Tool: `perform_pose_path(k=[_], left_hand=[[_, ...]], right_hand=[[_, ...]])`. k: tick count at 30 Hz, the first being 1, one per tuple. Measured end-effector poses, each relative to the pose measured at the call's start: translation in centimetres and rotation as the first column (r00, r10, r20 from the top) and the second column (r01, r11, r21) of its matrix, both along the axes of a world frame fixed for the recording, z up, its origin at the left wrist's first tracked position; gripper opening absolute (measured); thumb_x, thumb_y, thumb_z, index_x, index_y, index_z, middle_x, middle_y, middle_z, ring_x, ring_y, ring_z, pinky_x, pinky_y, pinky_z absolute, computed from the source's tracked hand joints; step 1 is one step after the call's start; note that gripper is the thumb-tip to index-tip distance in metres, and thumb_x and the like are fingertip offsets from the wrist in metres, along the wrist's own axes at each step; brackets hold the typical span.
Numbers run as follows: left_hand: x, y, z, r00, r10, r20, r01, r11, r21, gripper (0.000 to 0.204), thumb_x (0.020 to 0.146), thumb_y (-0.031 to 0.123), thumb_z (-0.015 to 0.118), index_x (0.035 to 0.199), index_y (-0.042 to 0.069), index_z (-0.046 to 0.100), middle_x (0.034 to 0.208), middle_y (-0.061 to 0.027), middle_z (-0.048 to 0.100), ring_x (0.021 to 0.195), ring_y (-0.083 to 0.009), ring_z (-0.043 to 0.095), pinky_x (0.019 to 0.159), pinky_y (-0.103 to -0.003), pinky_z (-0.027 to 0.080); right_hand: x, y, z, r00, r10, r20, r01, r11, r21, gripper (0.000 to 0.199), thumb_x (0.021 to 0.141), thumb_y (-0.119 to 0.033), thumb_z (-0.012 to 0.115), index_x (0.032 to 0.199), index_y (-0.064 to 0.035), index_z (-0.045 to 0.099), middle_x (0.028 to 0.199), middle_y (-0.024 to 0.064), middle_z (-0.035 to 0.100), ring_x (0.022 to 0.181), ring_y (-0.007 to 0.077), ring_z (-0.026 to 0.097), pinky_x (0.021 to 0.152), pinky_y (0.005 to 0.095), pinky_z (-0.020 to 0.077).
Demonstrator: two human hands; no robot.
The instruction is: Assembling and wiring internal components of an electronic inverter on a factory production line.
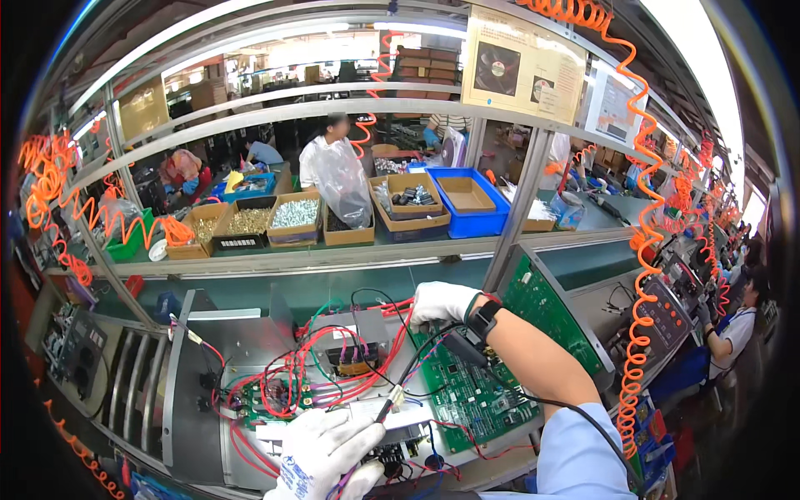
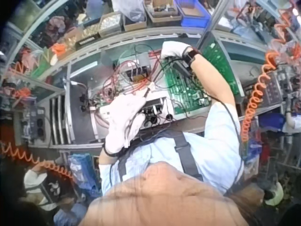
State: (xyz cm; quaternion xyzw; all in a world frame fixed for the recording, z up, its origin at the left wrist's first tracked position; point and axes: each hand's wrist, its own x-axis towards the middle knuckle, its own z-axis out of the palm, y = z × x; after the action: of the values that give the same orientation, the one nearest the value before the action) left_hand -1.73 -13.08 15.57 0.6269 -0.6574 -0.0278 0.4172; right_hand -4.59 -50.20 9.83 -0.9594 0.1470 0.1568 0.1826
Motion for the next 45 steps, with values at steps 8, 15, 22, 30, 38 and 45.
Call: perform_pose_path(k=[8,15,22,30,38,45], left_hand=[[1.1,-0.7,0.3,0.985,-0.083,0.153,0.094,0.993,-0.067,0.045,0.071,0.017,0.070,0.111,-0.001,0.062,0.116,-0.0191,0.064,0.101,-0.0350,0.064,0.077,-0.044,0.047],[0.8,-1.2,-0.2,0.985,-0.008,0.170,0.020,0.997,-0.070,0.037,0.080,0.026,0.064,0.107,0.001,0.064,0.094,-0.0124,0.068,0.087,-0.0316,0.064,0.073,-0.042,0.046],[-0.3,-1.9,-0.2,0.965,0.139,0.221,-0.157,0.985,0.065,0.065,0.095,0.056,0.043,0.116,-0.003,0.060,0.108,-0.0190,0.063,0.092,-0.0345,0.058,0.085,-0.045,0.041],[-1.2,-1.8,-0.4,0.978,0.149,0.145,-0.171,0.973,0.157,0.044,0.095,0.032,0.046,0.120,-0.002,0.059,0.114,-0.0194,0.062,0.104,-0.0363,0.057,0.098,-0.048,0.038],[-2.1,-1.7,-0.2,0.951,0.244,0.189,-0.237,0.970,-0.056,0.032,0.086,0.010,0.060,0.116,0.000,0.062,0.106,-0.0171,0.066,0.096,-0.0340,0.063,0.086,-0.040,0.045],[-2.3,-0.9,1.6,0.925,0.336,0.177,-0.299,0.932,-0.204,0.061,0.090,0.010,0.054,0.145,-0.004,0.032,0.147,-0.0303,0.031,0.137,-0.0423,0.032,0.111,-0.044,0.028]], right_hand=[[-0.1,2.3,2.7,0.970,-0.243,-0.020,0.242,0.949,0.203,0.014,0.060,-0.017,0.069,0.060,-0.0033,0.069,0.063,0.0188,0.066,0.059,0.0348,0.065,0.054,0.0405,0.0503],[-0.3,1.1,1.9,0.991,-0.136,0.008,0.133,0.979,0.155,0.018,0.066,-0.019,0.062,0.067,-0.0038,0.072,0.072,0.0191,0.069,0.068,0.0381,0.067,0.062,0.0441,0.0516],[-0.9,1.8,0.6,0.994,-0.002,0.113,0.012,0.996,-0.090,0.012,0.060,-0.012,0.063,0.065,-0.0059,0.072,0.067,0.0184,0.067,0.061,0.0321,0.066,0.055,0.0405,0.0499],[-0.9,0.5,0.6,0.932,-0.336,-0.133,0.361,0.845,0.395,0.018,0.078,-0.019,0.062,0.065,-0.0073,0.066,0.053,0.0005,0.054,0.041,0.0084,0.041,0.040,0.0287,0.0296],[-0.4,0.7,-2.5,0.959,0.015,0.282,0.014,0.995,-0.101,0.037,0.081,-0.037,0.061,0.073,-0.0017,0.069,0.071,0.0193,0.066,0.066,0.0377,0.063,0.062,0.0451,0.0477],[-9.0,11.3,9.2,0.760,-0.127,0.637,-0.212,0.879,0.427,0.040,0.091,-0.023,0.058,0.123,0.0002,0.058,0.116,0.0194,0.064,0.108,0.0275,0.063,0.093,0.0355,0.0469]])
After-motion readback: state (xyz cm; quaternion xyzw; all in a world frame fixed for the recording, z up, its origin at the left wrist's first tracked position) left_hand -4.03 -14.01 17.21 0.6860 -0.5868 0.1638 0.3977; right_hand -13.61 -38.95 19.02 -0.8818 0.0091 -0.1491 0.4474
